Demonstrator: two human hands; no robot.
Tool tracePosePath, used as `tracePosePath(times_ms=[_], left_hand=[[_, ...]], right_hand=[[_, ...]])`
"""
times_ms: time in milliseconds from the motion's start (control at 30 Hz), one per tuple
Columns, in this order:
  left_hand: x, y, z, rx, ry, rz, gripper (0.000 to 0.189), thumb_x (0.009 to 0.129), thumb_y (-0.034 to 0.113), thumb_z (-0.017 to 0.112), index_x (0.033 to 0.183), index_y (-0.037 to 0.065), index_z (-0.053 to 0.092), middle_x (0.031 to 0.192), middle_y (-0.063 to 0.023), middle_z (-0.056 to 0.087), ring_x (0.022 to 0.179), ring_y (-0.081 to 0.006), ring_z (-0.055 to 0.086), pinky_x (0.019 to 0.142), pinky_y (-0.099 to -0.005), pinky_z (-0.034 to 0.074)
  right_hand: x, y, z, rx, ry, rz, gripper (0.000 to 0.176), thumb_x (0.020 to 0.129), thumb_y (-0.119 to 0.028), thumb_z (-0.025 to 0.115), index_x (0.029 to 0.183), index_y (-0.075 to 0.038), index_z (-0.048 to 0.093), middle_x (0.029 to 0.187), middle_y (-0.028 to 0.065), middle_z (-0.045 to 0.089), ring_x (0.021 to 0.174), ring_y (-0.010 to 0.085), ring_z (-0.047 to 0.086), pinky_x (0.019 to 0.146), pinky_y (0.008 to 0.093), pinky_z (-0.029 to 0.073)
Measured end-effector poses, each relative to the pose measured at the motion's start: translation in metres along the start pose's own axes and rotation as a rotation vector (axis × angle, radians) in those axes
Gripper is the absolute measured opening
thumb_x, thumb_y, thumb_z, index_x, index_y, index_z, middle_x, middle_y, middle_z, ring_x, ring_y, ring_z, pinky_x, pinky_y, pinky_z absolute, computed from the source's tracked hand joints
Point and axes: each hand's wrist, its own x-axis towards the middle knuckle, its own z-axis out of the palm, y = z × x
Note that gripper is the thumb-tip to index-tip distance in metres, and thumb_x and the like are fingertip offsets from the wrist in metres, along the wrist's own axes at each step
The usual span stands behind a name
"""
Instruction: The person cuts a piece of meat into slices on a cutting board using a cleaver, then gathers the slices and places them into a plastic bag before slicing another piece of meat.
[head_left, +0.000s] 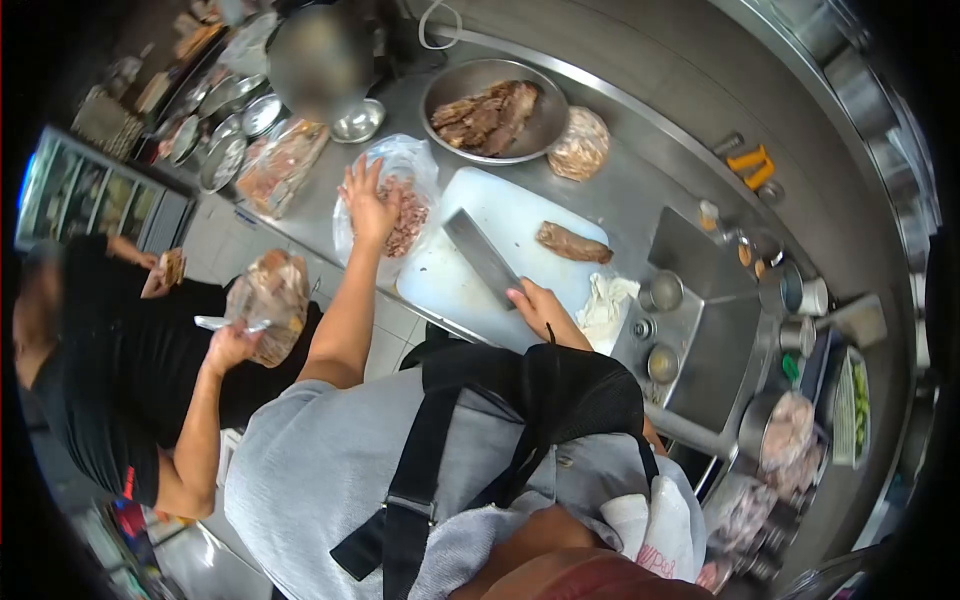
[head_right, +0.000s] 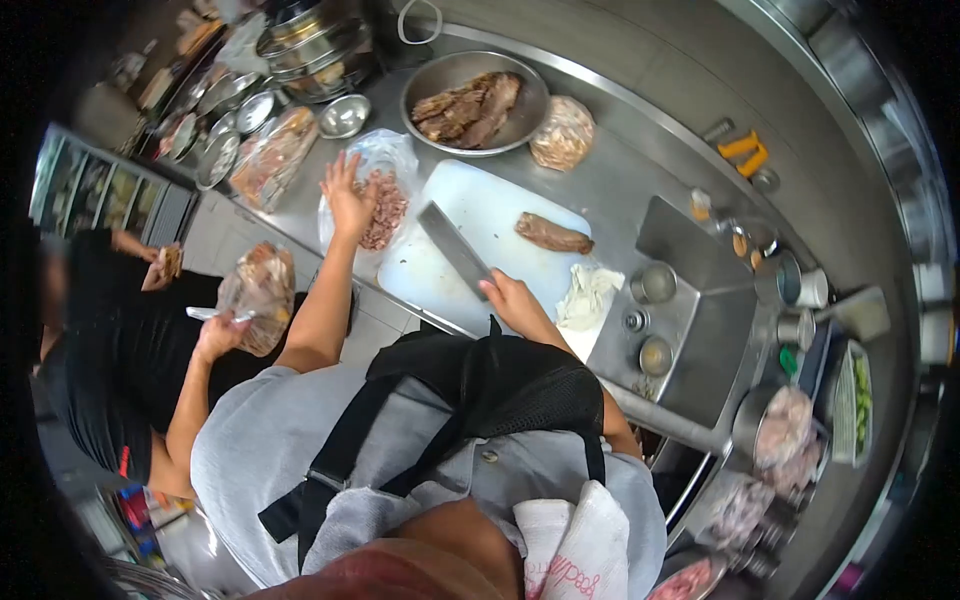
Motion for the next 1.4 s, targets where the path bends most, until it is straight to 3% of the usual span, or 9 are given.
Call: tracePosePath(times_ms=[267,433,600,733,833,933,1133,1200,1400], left_hand=[[0.003,0.077,0.074,-0.772,-0.256,0.298,0.034,0.088,0.006,0.074,0.122,0.008,0.071,0.128,-0.0158,0.069,0.121,-0.0365,0.064,0.106,-0.0435,0.051],[-0.029,0.187,0.114,-0.865,-0.918,0.655,0.038,0.088,0.016,0.075,0.124,0.006,0.07,0.127,-0.0159,0.068,0.122,-0.0362,0.062,0.104,-0.0452,0.051],[-0.063,0.248,0.142,-0.352,-1.099,0.915,0.071,0.081,0.017,0.078,0.147,0.012,0.056,0.14,-0.0178,0.06,0.133,-0.0365,0.053,0.111,-0.0468,0.046],[-0.052,0.243,0.169,-0.535,-1.039,0.809,0.056,0.085,0.013,0.074,0.138,0.005,0.063,0.114,-0.0161,0.073,0.109,-0.0352,0.069,0.097,-0.045,0.056],[-0.012,0.231,0.134,-0.935,-1.858,0.157,0.042,0.099,0.017,0.063,0.136,-0.003,0.059,0.116,-0.0137,0.071,0.107,-0.0225,0.072,0.089,-0.0349,0.06],[-0.018,0.188,0.12,-1.488,-1.952,-0.348,0.046,0.101,0.013,0.059,0.144,-0.003,0.052,0.125,-0.0159,0.069,0.113,-0.0263,0.071,0.094,-0.0377,0.06],[-0.05,0.138,0.079,-1.619,-1.807,-0.574,0.051,0.107,0.018,0.055,0.152,-0.003,0.043,0.138,-0.0175,0.064,0.121,-0.0284,0.069,0.104,-0.0393,0.056],[-0.066,0.133,0.067,-1.725,-1.652,-0.715,0.049,0.108,0.02,0.056,0.15,-0.001,0.045,0.139,-0.0164,0.064,0.12,-0.0271,0.069,0.105,-0.0393,0.056],[-0.12,0.117,0.053,-1.892,-1.429,-0.801,0.052,0.108,0.018,0.06,0.152,0.0,0.042,0.138,-0.013,0.064,0.124,-0.023,0.067,0.108,-0.0411,0.055]], right_hand=[[-0.139,0.117,0.08,0.215,0.302,0.57,0.034,0.107,-0.03,0.058,0.118,0.002,0.061,0.1,0.028,0.073,0.097,0.0443,0.072,0.082,0.0456,0.054],[-0.145,0.03,0.101,0.13,0.424,0.719,0.036,0.108,-0.026,0.058,0.128,0.004,0.061,0.103,0.0246,0.075,0.098,0.036,0.074,0.085,0.0406,0.054],[-0.14,-0.082,0.1,0.348,0.577,0.91,0.033,0.109,-0.026,0.055,0.119,0.004,0.062,0.103,0.0238,0.074,0.097,0.0314,0.072,0.087,0.0385,0.052],[-0.169,-0.044,0.126,0.499,0.545,0.983,0.033,0.108,-0.029,0.058,0.119,0.002,0.063,0.098,0.0141,0.073,0.094,0.0206,0.067,0.085,0.0367,0.052],[-0.17,-0.039,0.14,0.478,0.655,0.855,0.034,0.108,-0.033,0.059,0.116,-0.001,0.064,0.092,0.009,0.069,0.09,0.0169,0.063,0.082,0.0364,0.05],[-0.167,-0.026,0.139,0.517,0.623,0.786,0.031,0.106,-0.031,0.061,0.114,-0.002,0.064,0.088,0.0068,0.067,0.086,0.0155,0.061,0.079,0.0359,0.05],[-0.17,0.032,0.067,0.605,0.448,0.65,0.024,0.104,-0.027,0.064,0.109,-0.004,0.065,0.081,0.0025,0.062,0.077,0.0128,0.058,0.072,0.0349,0.049],[-0.164,0.053,0.049,0.257,0.353,0.684,0.041,0.107,-0.036,0.059,0.115,0.004,0.062,0.093,0.0225,0.072,0.09,0.0291,0.07,0.082,0.0418,0.051],[-0.147,0.071,-0.004,0.024,0.28,0.64,0.042,0.106,-0.033,0.059,0.126,0.004,0.059,0.1,0.0293,0.072,0.095,0.0423,0.073,0.083,0.0465,0.053]])
